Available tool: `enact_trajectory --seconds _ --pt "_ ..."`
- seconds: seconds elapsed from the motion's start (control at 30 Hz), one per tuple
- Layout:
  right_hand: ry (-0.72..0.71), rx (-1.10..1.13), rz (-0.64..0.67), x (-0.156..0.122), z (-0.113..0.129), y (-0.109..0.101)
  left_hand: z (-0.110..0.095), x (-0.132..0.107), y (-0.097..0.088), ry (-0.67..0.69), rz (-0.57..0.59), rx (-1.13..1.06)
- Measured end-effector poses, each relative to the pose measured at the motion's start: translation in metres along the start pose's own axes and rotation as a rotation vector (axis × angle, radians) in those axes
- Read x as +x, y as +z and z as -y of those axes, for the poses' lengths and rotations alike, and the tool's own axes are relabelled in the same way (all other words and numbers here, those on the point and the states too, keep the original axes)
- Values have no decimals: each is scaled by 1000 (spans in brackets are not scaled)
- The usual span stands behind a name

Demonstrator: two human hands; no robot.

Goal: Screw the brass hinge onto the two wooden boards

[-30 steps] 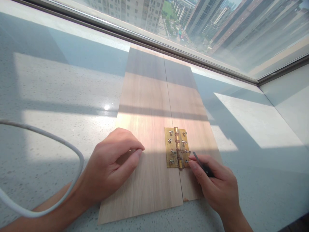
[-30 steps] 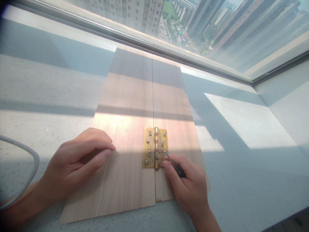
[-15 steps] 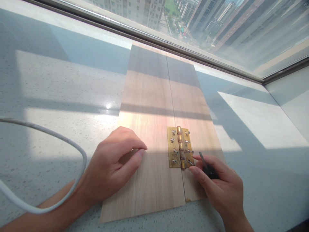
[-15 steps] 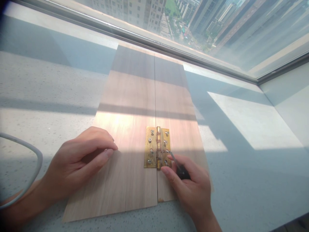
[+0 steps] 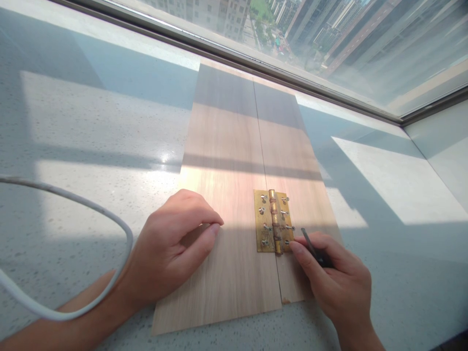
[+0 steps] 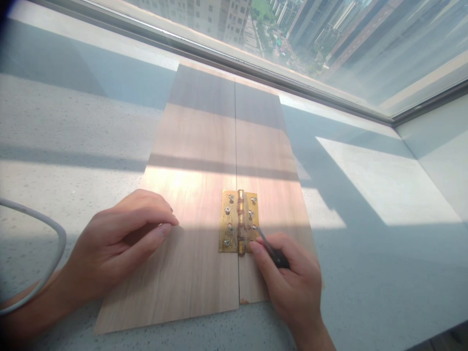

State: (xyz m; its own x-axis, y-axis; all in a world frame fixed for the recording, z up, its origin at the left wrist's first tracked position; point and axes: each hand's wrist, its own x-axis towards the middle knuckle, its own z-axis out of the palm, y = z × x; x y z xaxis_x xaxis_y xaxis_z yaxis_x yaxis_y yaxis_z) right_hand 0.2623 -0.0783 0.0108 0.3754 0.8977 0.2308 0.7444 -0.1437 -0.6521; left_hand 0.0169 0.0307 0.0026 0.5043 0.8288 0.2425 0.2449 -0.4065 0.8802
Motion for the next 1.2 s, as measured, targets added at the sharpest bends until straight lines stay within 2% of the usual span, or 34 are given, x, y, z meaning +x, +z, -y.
enact_trajectory --seconds 0.17,0.3,0.67,0.97,1.2 --pt "-76 70 19 -1 -4 -2 0 0 0 -4 0 -1" --pt "-157 39 96 2 -7 -7 0 0 -1 3 2 8" --pt "40 -83 32 0 3 -4 -1 1 -1 0 3 -4" --pt "4 -46 4 -2 -1 -1 0 1 -1 2 7 1" --pt "-55 13 34 -2 0 -3 -1 2 -1 -1 12 9"
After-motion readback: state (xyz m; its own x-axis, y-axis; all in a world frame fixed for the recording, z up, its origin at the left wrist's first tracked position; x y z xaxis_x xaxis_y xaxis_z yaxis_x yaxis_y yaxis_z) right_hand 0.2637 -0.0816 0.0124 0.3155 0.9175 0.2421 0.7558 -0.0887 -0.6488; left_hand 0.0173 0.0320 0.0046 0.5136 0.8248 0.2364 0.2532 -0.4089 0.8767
